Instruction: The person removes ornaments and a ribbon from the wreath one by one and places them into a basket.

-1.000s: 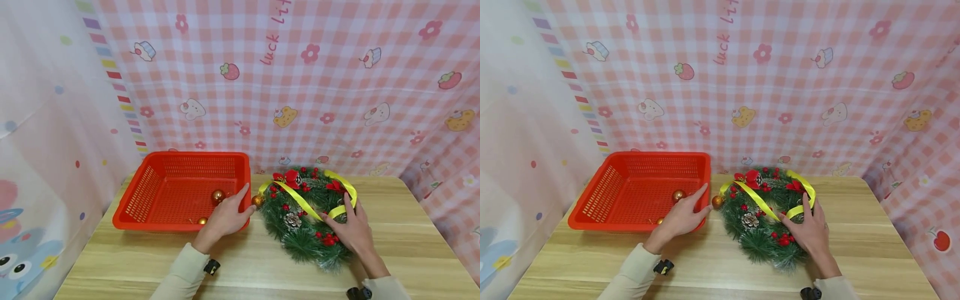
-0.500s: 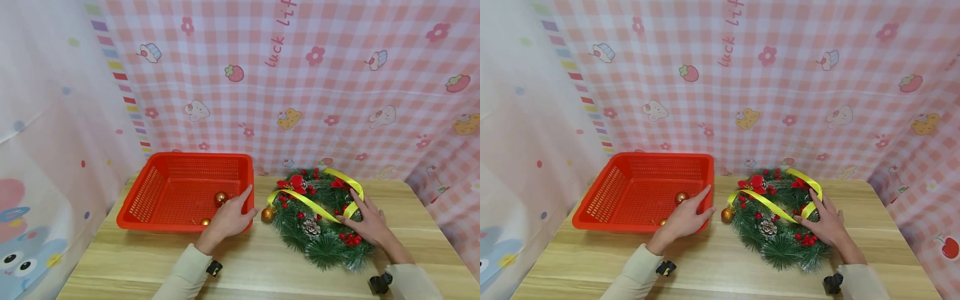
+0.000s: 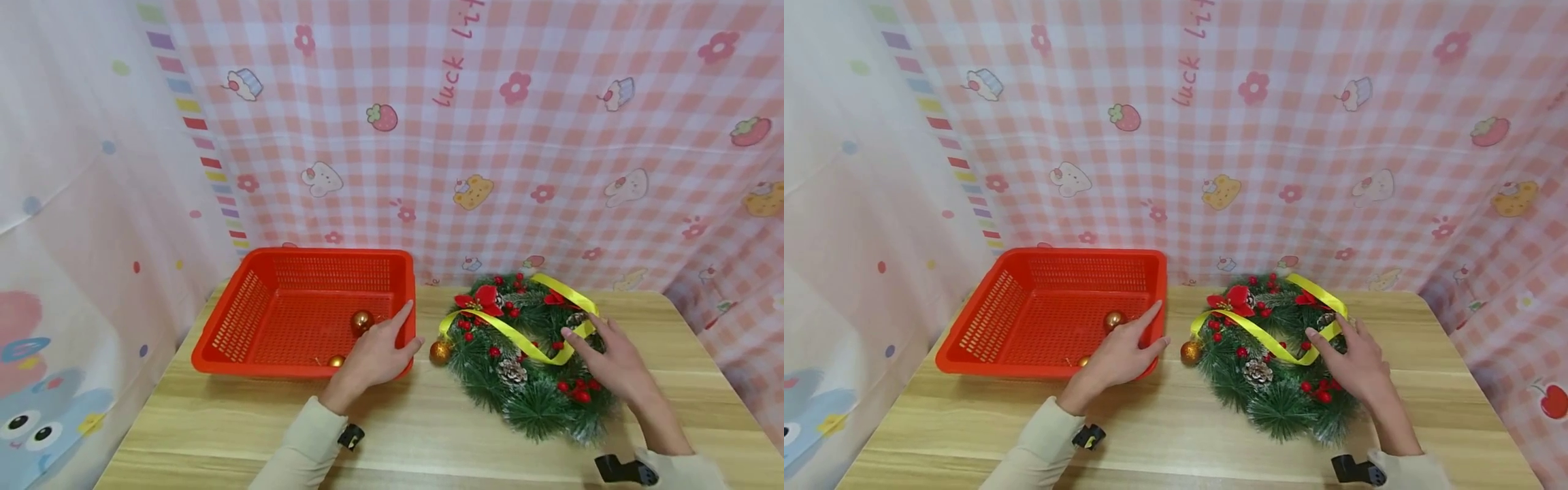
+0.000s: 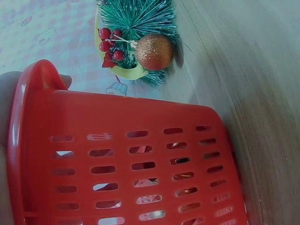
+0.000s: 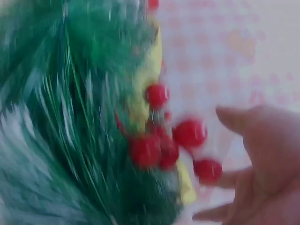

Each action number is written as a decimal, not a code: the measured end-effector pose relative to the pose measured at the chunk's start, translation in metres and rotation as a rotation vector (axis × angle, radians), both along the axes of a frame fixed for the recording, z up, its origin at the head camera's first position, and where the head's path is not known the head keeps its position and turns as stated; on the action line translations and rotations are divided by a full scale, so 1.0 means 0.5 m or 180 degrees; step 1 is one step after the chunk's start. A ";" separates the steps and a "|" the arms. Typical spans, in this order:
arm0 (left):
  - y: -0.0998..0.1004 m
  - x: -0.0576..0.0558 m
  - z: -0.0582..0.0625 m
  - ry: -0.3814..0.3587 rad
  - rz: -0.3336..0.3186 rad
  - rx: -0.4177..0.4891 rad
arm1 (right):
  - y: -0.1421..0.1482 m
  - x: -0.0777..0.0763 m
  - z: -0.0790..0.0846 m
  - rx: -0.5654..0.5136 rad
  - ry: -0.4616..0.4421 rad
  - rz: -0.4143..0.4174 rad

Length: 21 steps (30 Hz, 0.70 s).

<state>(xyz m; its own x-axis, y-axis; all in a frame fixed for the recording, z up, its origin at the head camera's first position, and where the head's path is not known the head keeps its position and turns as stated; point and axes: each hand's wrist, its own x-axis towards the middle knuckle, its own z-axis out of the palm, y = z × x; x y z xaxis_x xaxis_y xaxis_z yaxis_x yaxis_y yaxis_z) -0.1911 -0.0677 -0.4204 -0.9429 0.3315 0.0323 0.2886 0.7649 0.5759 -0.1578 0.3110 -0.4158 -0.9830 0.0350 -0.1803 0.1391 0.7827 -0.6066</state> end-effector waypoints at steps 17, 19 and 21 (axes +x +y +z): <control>0.007 0.002 0.001 -0.0011 0.0010 0.0017 | -0.025 -0.004 -0.088 0.0442 0.0388 -0.0327; 0.007 0.002 0.006 0.0023 0.0037 -0.0060 | -0.022 -0.006 -0.092 0.0447 0.0400 -0.0284; 0.011 0.004 0.011 0.0172 0.0063 -0.0160 | -0.019 -0.008 -0.096 0.0479 0.0412 -0.0248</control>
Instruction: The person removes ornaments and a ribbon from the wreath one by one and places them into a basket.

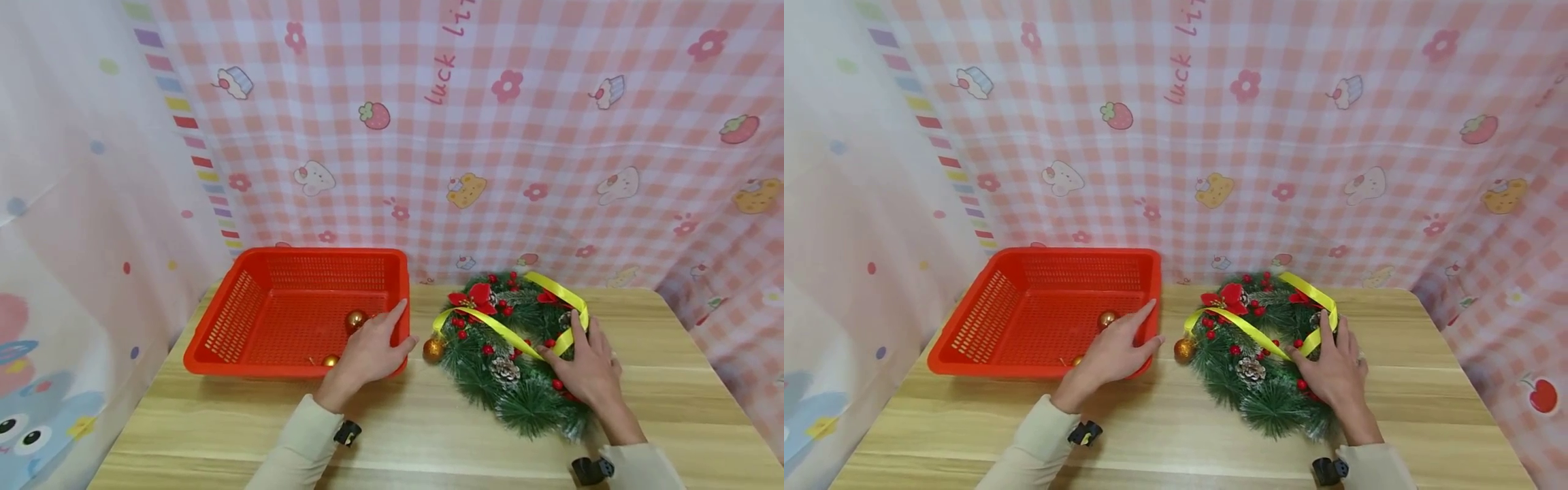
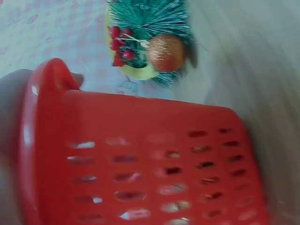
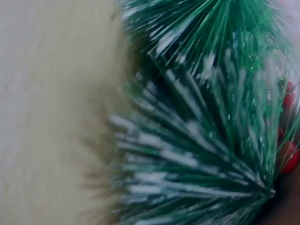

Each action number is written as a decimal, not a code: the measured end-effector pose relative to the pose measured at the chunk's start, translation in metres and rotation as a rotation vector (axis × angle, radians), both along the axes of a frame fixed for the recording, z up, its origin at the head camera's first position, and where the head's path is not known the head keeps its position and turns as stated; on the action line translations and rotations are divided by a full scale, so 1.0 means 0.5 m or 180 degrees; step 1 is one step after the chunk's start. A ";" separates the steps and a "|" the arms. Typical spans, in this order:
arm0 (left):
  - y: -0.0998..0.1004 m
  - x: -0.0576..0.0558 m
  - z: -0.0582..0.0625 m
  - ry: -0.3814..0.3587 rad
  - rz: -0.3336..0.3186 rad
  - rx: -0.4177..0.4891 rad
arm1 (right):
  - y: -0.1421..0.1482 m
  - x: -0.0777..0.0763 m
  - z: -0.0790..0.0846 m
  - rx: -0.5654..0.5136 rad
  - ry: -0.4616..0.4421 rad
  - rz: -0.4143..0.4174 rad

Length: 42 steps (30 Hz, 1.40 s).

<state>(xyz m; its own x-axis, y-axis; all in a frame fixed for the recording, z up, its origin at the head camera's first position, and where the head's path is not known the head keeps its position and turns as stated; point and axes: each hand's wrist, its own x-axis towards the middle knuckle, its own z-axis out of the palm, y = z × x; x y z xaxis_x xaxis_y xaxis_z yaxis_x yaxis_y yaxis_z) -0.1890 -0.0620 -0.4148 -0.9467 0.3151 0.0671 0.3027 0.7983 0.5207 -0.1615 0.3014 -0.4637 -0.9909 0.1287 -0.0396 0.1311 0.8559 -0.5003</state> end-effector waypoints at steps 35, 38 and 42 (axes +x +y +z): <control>0.188 0.017 -0.077 0.0503 0.0306 0.1167 | -0.002 0.000 -0.013 0.0268 0.0088 -0.0010; 0.194 0.012 -0.080 0.0422 0.0398 0.1092 | -0.002 0.001 -0.013 0.0268 0.0088 -0.0001; 0.199 0.004 -0.088 0.0306 0.0510 0.1068 | -0.003 0.001 -0.013 0.0270 0.0085 -0.0006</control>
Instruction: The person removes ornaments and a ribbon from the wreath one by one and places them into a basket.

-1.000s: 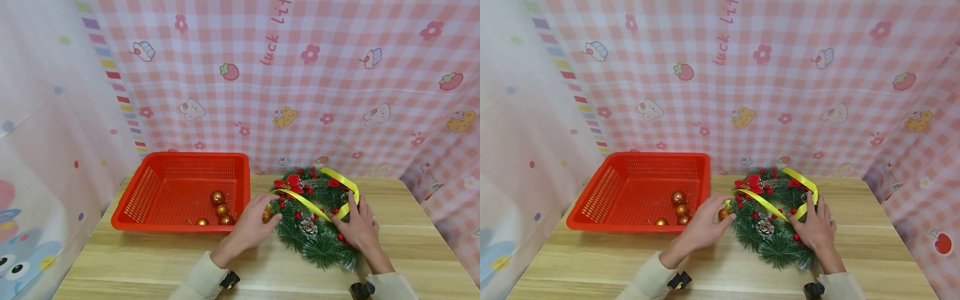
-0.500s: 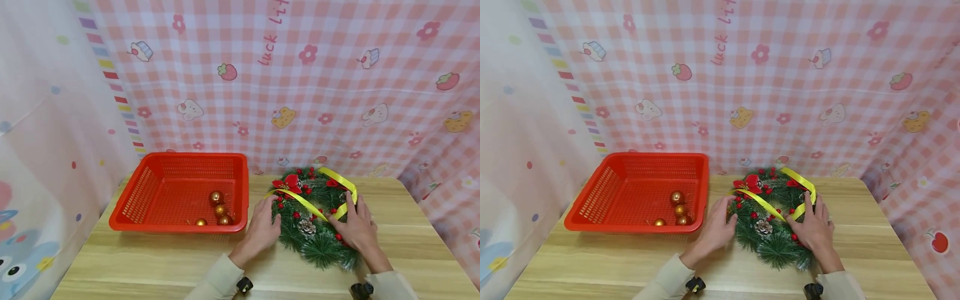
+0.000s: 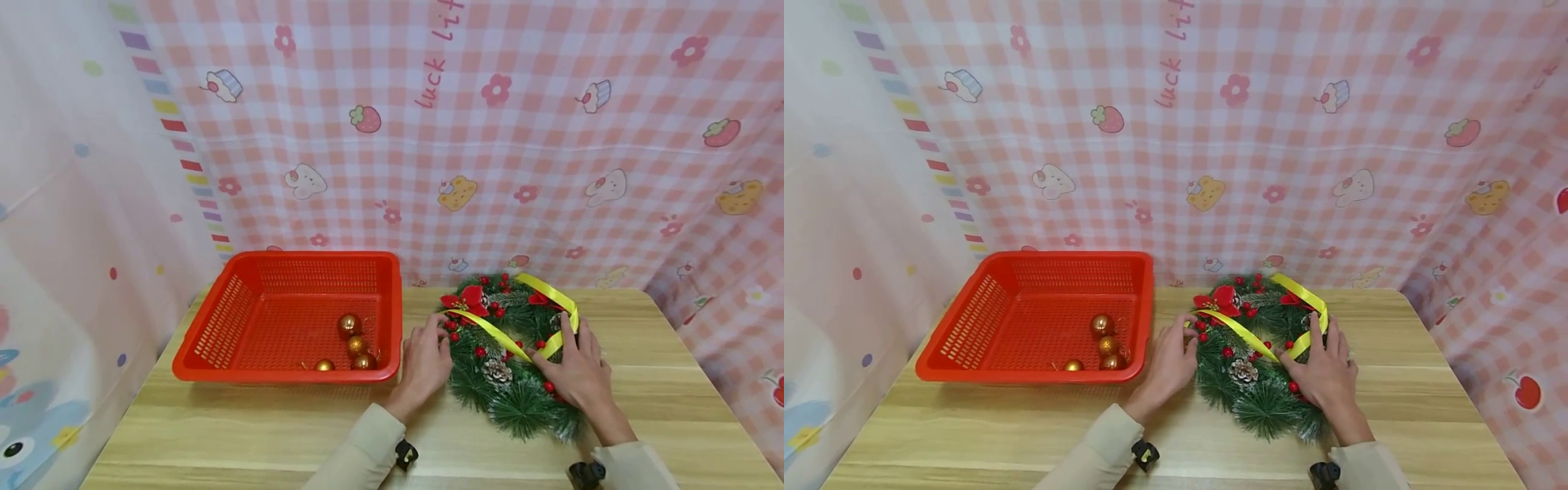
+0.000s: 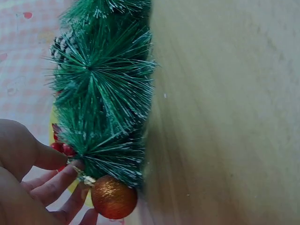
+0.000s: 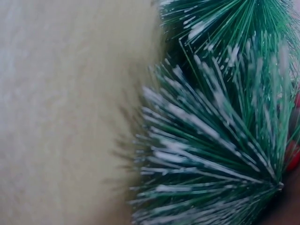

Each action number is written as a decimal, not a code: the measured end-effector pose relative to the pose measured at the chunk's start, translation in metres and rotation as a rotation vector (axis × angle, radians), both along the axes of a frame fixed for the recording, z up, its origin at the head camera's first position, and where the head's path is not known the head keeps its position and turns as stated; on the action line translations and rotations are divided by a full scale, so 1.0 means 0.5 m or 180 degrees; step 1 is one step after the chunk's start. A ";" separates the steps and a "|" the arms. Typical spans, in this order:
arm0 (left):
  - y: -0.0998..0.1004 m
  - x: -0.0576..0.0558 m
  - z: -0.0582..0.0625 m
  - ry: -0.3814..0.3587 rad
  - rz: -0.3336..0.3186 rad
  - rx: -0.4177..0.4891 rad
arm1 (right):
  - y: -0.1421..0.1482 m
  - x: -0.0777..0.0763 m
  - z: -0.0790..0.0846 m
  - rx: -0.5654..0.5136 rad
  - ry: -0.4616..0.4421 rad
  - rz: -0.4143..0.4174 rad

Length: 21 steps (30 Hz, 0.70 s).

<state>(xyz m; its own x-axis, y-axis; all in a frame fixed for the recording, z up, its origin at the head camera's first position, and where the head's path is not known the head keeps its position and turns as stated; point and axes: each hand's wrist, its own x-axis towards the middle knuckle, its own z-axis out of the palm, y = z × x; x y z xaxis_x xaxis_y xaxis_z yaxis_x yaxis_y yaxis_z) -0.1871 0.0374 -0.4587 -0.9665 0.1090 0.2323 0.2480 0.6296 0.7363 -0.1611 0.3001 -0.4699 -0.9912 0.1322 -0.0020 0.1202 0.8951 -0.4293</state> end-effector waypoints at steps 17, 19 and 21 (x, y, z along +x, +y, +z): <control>-0.009 -0.010 -0.010 -0.0012 -0.0006 0.0775 | 0.001 0.000 -0.004 0.0026 0.0068 0.0006; -0.009 -0.011 -0.011 0.0010 -0.0003 0.0798 | 0.001 0.000 -0.003 0.0024 0.0057 0.0004; -0.009 -0.013 -0.012 0.0040 0.0001 0.0813 | 0.000 0.000 -0.003 0.0022 0.0043 0.0003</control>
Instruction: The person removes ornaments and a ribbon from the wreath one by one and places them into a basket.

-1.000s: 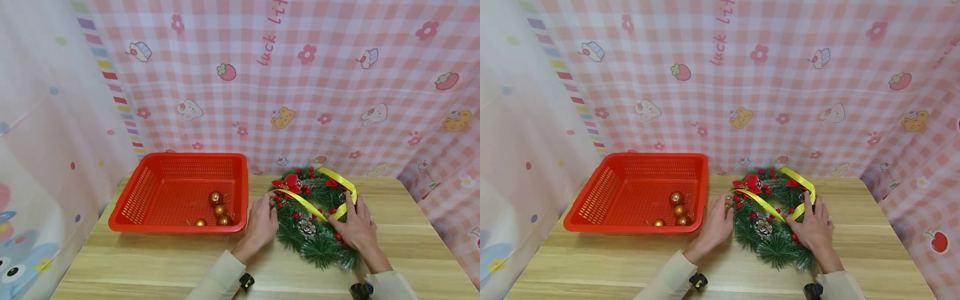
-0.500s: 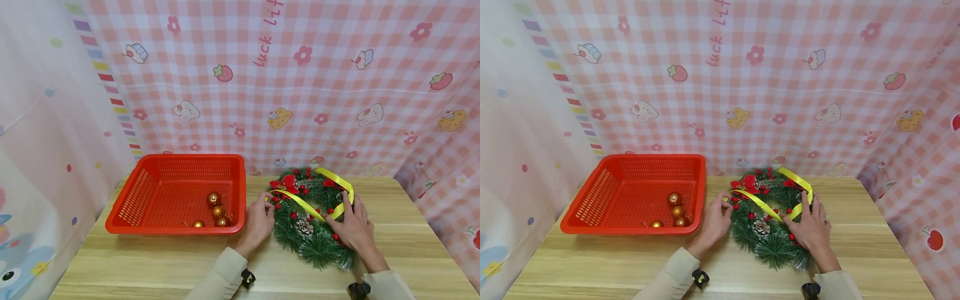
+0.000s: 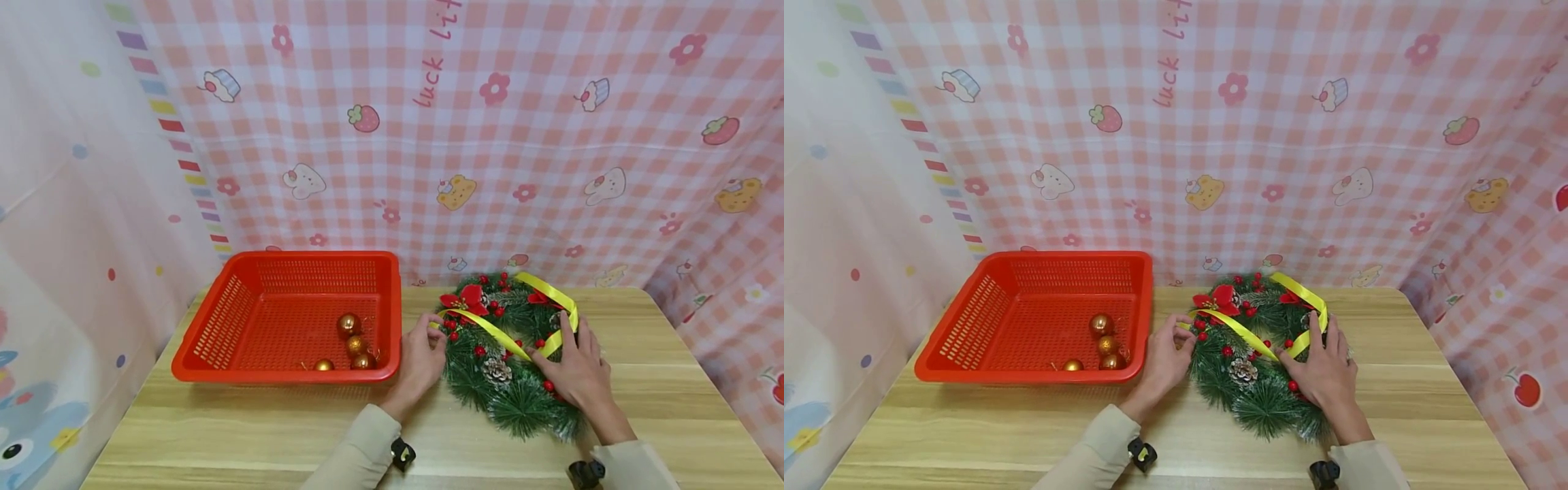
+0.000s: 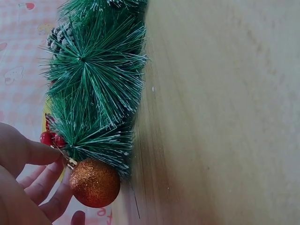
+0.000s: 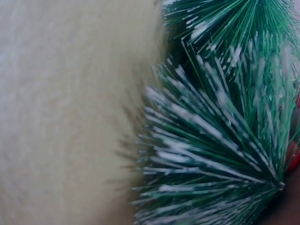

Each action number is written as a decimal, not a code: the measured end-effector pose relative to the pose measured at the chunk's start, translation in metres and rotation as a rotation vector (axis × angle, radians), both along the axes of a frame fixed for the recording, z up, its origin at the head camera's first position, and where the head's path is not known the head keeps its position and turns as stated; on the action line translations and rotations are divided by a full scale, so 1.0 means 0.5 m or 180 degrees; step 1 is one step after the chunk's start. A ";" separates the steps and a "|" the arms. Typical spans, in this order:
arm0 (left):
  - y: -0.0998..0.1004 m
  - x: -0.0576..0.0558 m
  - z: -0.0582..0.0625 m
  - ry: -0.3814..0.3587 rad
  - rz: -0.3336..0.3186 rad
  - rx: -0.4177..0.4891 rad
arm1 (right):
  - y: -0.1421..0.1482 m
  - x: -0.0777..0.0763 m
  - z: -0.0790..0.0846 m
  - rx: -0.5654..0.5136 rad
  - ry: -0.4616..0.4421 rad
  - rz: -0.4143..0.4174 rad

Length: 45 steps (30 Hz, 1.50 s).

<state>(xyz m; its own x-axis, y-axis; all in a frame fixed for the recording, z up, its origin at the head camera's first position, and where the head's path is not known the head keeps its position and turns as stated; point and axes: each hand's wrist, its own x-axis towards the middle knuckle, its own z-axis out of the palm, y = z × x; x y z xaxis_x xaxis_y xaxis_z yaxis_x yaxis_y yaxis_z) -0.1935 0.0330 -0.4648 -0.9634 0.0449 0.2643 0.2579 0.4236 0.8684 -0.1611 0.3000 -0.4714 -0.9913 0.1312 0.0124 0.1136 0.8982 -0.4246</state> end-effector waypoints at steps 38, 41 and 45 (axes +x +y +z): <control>0.004 -0.008 -0.008 0.0092 -0.0265 -0.0085 | -0.001 -0.001 0.002 0.0031 -0.0045 -0.0029; 0.006 -0.009 -0.009 0.0063 -0.0318 -0.0025 | 0.000 -0.001 0.000 0.0032 -0.0047 -0.0031; 0.009 -0.010 -0.005 0.0047 -0.0280 0.0007 | -0.001 -0.001 0.000 0.0030 -0.0058 -0.0042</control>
